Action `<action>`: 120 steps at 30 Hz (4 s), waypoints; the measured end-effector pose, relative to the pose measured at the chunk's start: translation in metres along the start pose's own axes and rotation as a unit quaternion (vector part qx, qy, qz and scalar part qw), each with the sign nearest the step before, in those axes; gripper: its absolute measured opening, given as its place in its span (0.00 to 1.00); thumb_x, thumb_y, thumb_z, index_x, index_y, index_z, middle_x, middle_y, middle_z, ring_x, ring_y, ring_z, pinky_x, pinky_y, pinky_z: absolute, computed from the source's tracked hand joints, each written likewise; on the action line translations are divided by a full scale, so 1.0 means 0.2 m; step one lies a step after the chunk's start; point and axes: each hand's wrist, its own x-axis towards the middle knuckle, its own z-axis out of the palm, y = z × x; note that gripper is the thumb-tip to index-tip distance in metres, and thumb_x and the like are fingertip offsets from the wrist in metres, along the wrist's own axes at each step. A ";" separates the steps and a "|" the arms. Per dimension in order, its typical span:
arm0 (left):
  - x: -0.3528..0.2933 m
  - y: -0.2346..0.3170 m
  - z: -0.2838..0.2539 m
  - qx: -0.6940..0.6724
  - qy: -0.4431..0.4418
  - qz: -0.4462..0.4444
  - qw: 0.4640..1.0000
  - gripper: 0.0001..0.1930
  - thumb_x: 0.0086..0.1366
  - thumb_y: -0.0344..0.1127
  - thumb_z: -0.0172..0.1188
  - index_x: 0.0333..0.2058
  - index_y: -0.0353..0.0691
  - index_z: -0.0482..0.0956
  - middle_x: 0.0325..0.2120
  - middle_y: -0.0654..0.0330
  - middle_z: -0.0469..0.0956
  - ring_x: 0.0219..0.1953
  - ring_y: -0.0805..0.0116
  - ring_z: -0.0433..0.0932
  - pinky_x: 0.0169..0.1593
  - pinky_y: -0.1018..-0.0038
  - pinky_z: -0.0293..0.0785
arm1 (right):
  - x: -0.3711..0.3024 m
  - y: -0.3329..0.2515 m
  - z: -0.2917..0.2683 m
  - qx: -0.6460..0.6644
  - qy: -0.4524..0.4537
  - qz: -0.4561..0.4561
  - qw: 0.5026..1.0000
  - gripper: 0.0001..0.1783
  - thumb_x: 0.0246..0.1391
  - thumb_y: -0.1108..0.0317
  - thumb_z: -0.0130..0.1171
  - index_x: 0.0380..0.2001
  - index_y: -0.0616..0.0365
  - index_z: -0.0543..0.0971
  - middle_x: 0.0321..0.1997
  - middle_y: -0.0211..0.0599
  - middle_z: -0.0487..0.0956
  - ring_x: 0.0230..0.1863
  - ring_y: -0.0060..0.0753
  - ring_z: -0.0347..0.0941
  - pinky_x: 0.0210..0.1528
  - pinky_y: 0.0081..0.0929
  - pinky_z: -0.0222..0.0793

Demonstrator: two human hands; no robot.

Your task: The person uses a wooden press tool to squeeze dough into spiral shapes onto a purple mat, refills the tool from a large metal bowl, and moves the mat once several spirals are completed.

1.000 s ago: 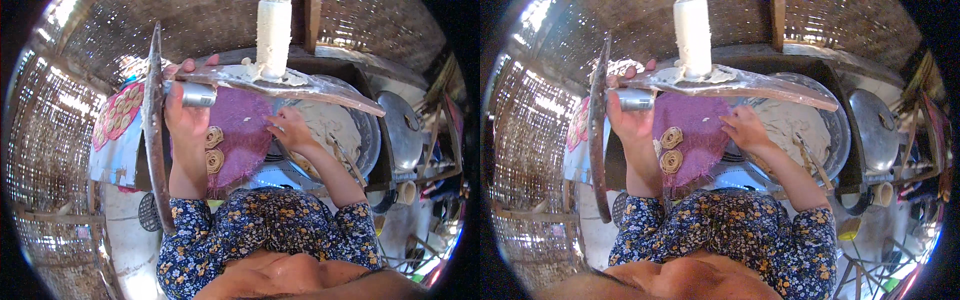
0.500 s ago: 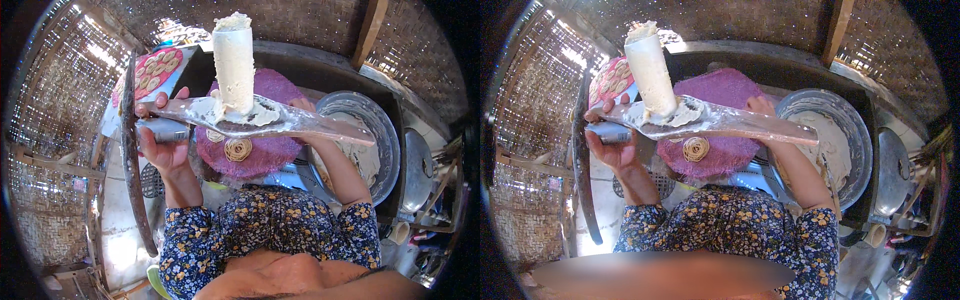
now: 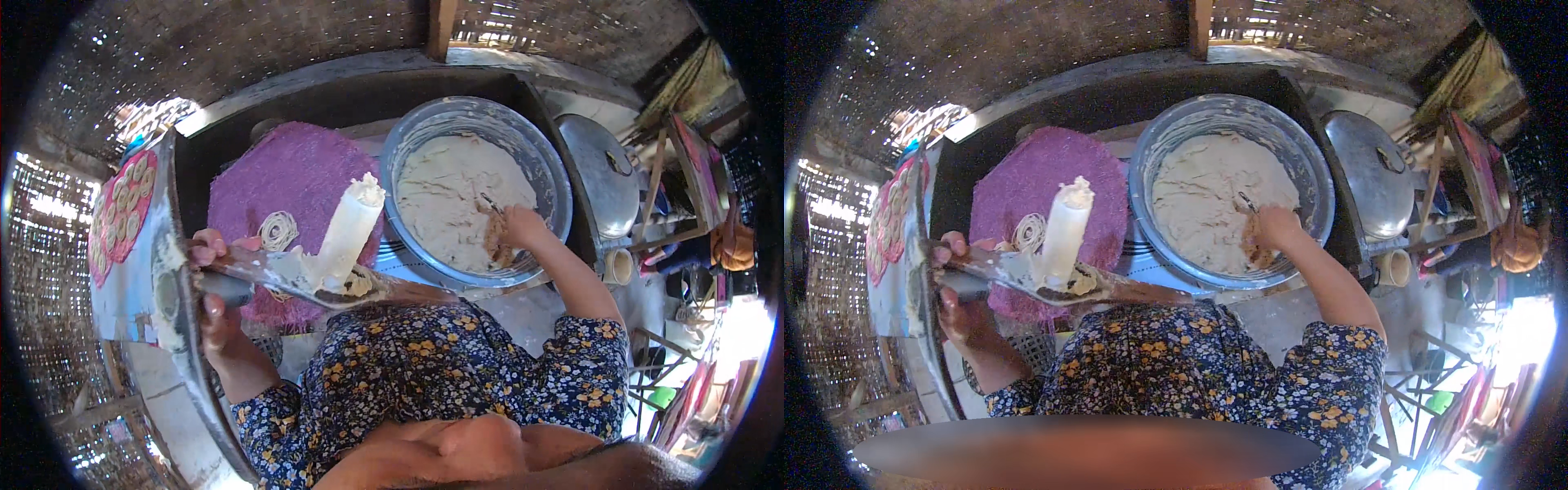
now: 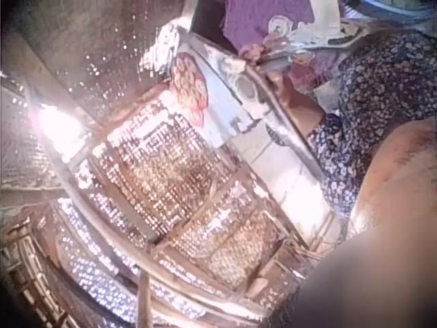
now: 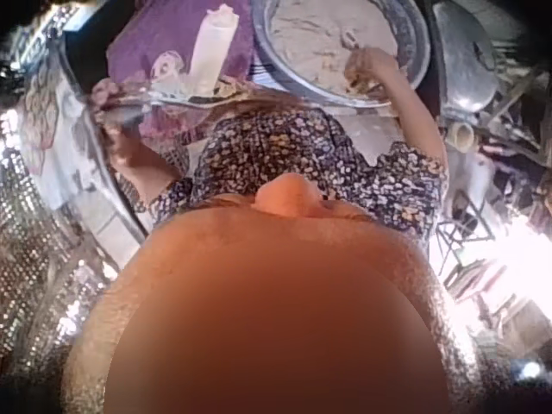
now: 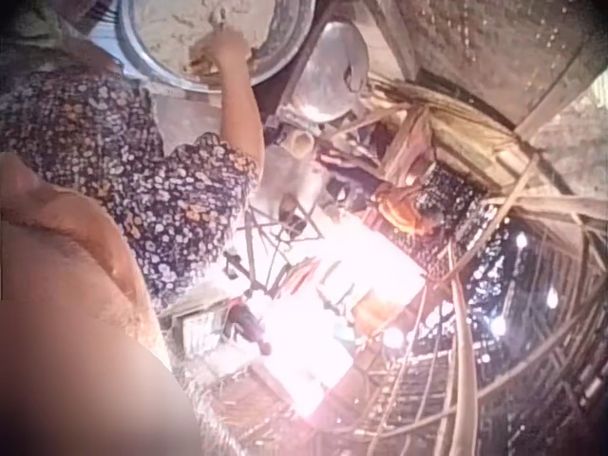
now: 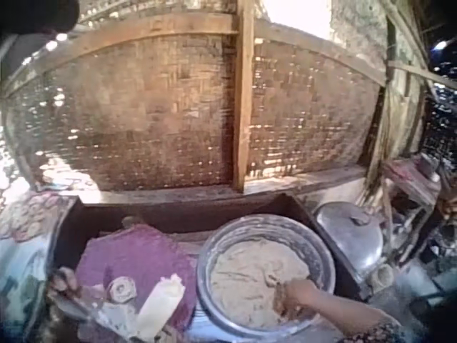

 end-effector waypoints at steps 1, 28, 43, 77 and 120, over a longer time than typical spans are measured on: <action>0.01 -0.01 0.03 0.010 -0.022 -0.012 1.000 0.25 0.52 0.48 0.62 0.44 0.40 0.68 0.39 0.57 0.63 0.42 0.53 0.71 0.45 0.58 0.72 | -0.03 0.02 0.03 -0.004 -0.030 0.009 1.000 0.11 0.40 0.69 0.55 0.29 0.64 0.78 0.31 0.49 0.77 0.34 0.49 0.74 0.42 0.40 0.69; 0.00 -0.08 0.12 0.095 -0.063 -0.099 0.989 0.24 0.50 0.42 0.63 0.43 0.37 0.70 0.35 0.54 0.72 0.34 0.58 0.76 0.39 0.63 0.74 | 0.18 -0.12 0.22 0.137 0.024 -0.109 0.984 0.13 0.45 0.61 0.52 0.29 0.58 0.77 0.26 0.50 0.76 0.31 0.51 0.73 0.35 0.42 0.68; 0.00 -0.16 0.12 0.022 -0.063 -0.194 0.979 0.26 0.48 0.43 0.64 0.44 0.37 0.69 0.33 0.53 0.74 0.34 0.60 0.76 0.40 0.65 0.74 | 0.02 -0.13 -0.02 0.270 -0.142 -0.129 0.944 0.14 0.48 0.61 0.55 0.39 0.54 0.78 0.22 0.42 0.77 0.23 0.35 0.73 0.28 0.30 0.69; 0.37 -0.78 0.42 0.404 -0.202 -0.073 0.889 0.18 0.49 0.44 0.57 0.36 0.41 0.76 0.33 0.45 0.75 0.36 0.45 0.73 0.41 0.59 0.70 | -0.52 -0.44 -1.16 -0.082 0.553 -0.366 0.744 0.08 0.33 0.66 0.63 0.20 0.51 0.74 0.16 0.30 0.68 0.19 0.35 0.68 0.22 0.33 0.63; 0.41 -0.63 0.65 0.426 -0.264 -0.155 0.851 0.19 0.47 0.43 0.57 0.38 0.40 0.76 0.37 0.46 0.74 0.40 0.48 0.73 0.45 0.60 0.68 | -0.35 -0.53 -1.11 -0.129 0.473 -0.350 0.798 0.09 0.34 0.63 0.62 0.20 0.51 0.75 0.18 0.29 0.70 0.23 0.35 0.70 0.27 0.31 0.65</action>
